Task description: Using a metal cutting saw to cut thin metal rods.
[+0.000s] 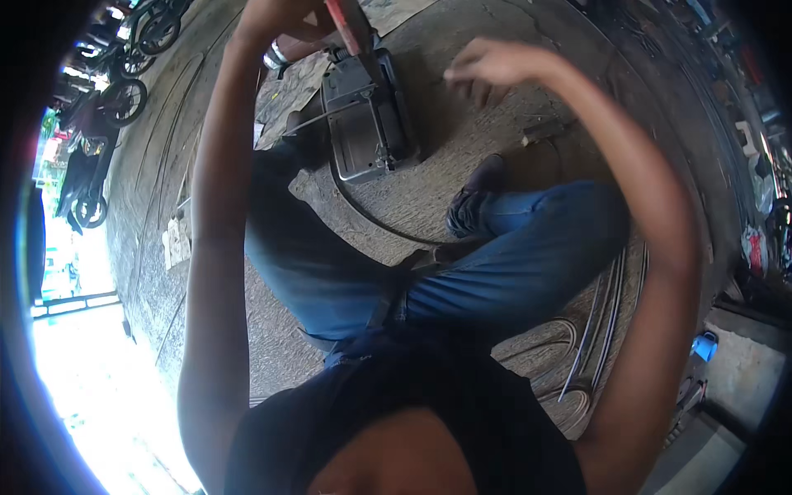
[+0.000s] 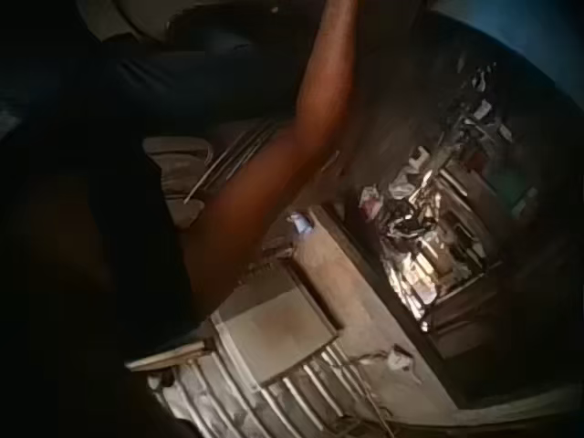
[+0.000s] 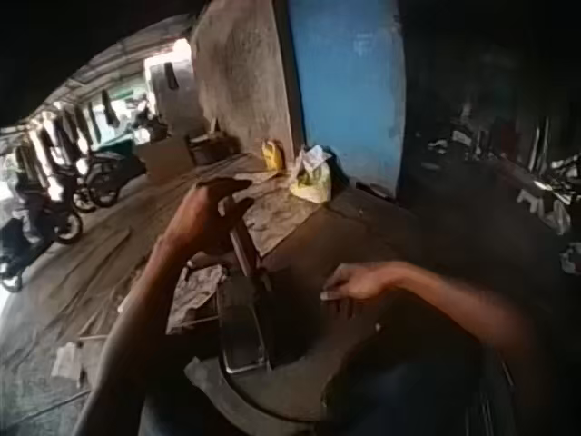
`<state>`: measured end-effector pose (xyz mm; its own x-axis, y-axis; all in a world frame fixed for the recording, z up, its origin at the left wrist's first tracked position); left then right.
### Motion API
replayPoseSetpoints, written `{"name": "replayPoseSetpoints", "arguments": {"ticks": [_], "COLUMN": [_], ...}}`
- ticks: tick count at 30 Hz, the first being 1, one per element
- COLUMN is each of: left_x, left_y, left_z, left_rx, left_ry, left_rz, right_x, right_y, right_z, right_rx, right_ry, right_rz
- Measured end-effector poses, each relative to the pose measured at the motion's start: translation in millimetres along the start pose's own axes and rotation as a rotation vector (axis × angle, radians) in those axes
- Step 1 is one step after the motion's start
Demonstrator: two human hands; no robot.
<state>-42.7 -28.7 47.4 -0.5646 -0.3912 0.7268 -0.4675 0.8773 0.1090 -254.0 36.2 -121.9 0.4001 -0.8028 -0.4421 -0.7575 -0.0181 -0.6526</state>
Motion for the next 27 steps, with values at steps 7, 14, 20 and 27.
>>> {"name": "replayPoseSetpoints", "arguments": {"ticks": [7, 14, 20, 27], "left_x": [-47.4, -71.9, -82.3, -74.2], "left_y": [-176.6, -221.1, -215.8, -199.3], "left_z": [31.3, 60.7, 57.1, 58.6], "left_rx": [0.333, -0.116, -0.163, -0.192], "left_ry": [0.153, 0.144, 0.232, 0.192], "left_rz": [-0.178, -0.606, -0.642, -0.607], "right_x": [143.4, 238.7, 279.8, 267.2], "right_y": [89.8, 173.9, 149.9, 167.9], "right_z": [163.1, 358.6, 399.6, 369.8], "right_rx": [0.363, 1.415, 2.398, 0.839], "right_ry": [-0.480, -0.399, 0.218, 1.054], "right_rz": [0.472, 0.828, 1.158, 1.032]}}
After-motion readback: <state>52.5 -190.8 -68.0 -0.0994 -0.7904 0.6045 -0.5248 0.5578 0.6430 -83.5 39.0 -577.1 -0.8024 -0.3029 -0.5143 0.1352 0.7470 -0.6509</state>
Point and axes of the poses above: each hand's wrist, its own x-axis towards the middle knuckle, its own z-axis out of the palm, y = z × x, the point moved 7 cm from there along x, towards the middle knuckle, and after that the axes turned 4 degrees about y, right-handed, at the moved point
